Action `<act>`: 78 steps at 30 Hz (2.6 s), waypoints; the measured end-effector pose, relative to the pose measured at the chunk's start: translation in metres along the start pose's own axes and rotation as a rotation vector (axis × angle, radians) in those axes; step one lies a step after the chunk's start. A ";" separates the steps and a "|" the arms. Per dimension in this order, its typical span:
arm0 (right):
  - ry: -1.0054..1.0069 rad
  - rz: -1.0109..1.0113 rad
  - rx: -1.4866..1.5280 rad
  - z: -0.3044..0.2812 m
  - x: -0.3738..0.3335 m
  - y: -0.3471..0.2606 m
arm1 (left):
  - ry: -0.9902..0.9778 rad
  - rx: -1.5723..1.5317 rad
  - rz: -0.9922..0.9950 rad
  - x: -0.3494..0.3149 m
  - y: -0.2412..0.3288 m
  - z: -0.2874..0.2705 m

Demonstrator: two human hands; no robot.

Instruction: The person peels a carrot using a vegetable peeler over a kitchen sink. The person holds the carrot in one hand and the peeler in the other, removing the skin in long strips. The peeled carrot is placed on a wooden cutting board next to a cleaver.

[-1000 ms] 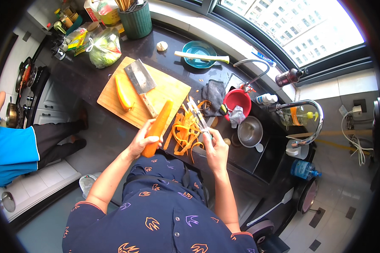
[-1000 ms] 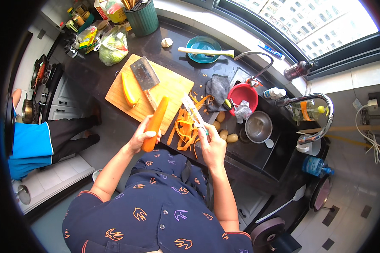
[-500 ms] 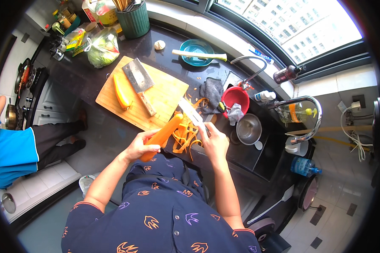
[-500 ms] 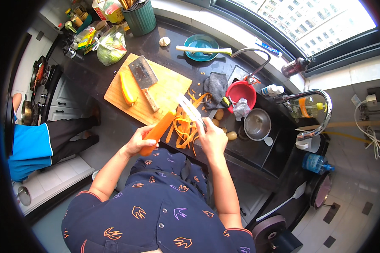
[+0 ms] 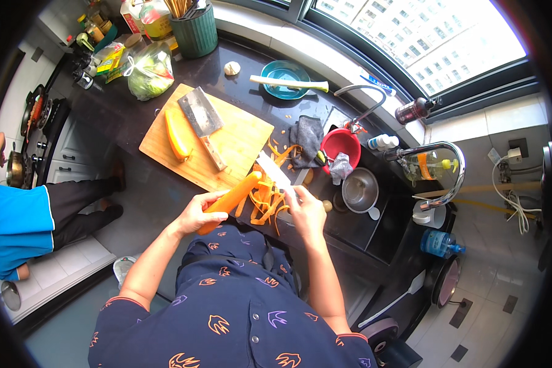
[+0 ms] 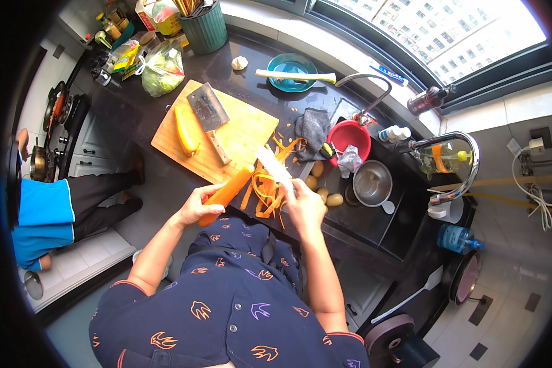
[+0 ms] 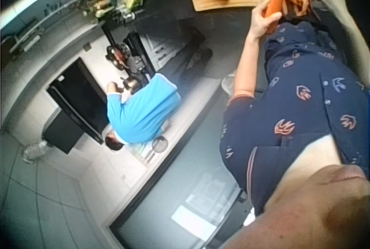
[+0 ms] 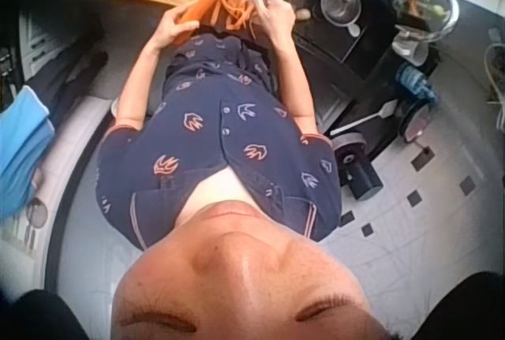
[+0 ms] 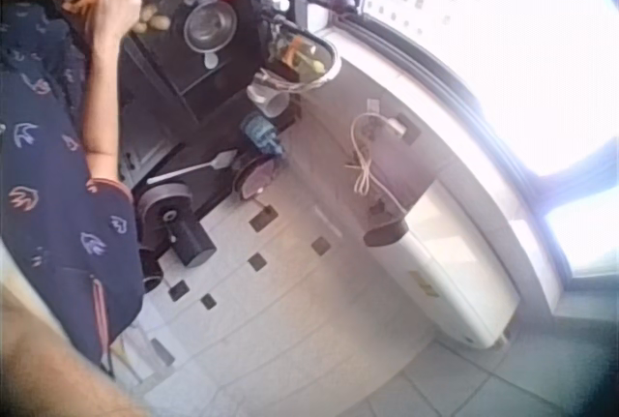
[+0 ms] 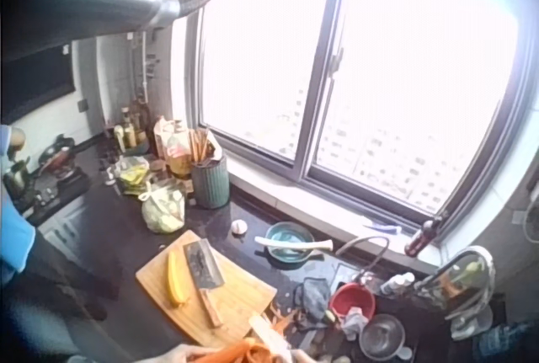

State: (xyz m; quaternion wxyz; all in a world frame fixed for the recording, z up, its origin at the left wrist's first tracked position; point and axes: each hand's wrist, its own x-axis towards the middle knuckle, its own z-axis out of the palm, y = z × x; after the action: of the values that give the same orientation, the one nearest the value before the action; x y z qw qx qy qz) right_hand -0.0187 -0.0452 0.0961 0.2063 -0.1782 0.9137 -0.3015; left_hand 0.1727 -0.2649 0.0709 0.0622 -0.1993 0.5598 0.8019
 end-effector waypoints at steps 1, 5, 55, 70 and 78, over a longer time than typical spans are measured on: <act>0.020 0.043 -0.010 0.006 0.003 0.022 | -0.005 -0.012 -0.005 -0.001 0.002 0.000; 0.015 0.048 0.395 0.002 -0.010 0.017 | -0.042 -0.141 -0.088 0.004 0.007 0.001; -0.234 0.101 1.082 0.034 -0.029 -0.006 | 0.088 -0.942 0.189 0.056 0.002 0.045; -0.284 -0.036 1.212 0.017 -0.019 -0.017 | -0.061 -0.674 -0.035 0.029 0.000 0.021; -0.439 -0.021 1.435 0.003 -0.006 -0.006 | -0.222 -0.695 -0.007 0.011 0.019 0.031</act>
State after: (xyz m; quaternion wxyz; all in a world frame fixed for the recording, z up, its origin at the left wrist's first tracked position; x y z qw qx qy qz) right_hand -0.0108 -0.0484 0.0994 0.4464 -0.0646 0.4288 -0.7827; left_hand 0.1490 -0.2442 0.0925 0.0538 -0.1220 0.2429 0.9608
